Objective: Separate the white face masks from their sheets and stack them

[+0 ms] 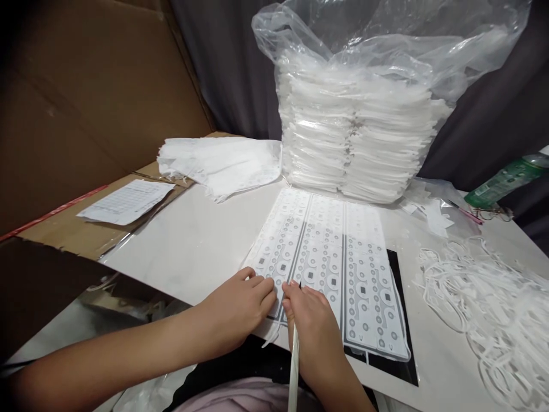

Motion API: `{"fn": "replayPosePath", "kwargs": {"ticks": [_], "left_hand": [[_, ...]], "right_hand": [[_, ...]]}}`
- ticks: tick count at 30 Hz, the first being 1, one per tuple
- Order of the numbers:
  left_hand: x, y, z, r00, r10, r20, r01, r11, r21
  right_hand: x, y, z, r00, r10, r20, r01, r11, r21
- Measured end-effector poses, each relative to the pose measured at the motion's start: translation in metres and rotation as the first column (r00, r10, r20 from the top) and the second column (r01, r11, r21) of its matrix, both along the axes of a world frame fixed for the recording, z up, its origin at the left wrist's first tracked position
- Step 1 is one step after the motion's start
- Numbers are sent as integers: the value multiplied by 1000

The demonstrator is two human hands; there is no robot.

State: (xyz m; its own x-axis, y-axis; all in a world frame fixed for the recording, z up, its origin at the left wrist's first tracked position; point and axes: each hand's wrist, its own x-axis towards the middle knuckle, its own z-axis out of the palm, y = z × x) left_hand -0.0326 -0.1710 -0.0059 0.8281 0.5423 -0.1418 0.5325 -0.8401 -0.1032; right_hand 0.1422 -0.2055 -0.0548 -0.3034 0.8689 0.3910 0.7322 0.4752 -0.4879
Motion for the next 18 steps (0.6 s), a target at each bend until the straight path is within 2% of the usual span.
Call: {"fn": "replayPosePath", "kwargs": {"ticks": [5,9,11,15,17,18], "left_hand": [[-6,-3,-1,996,43,75,-40,998,-38],[-23,-9,2,960,127,248,-80,979,-189],[-37,-9,4,890,235,391,-129,952,-278],[-62,-1,0,631,497,595,-382,867,-319],[-68,5,-5,554,531,641,-455,838,-301],[-69,8,-7,547,518,658,-465,841,-276]], "right_hand": [[0,0,0,1000,18,-25,-18,1000,-3],[0,-2,-2,998,22,-53,-24,1000,-20],[-1,-2,-1,998,23,-65,-25,999,-28],[0,-2,4,997,-17,-72,9,994,-108],[2,-2,7,996,-44,-79,28,982,-185],[3,-2,7,995,-52,-90,31,976,-217]]}}
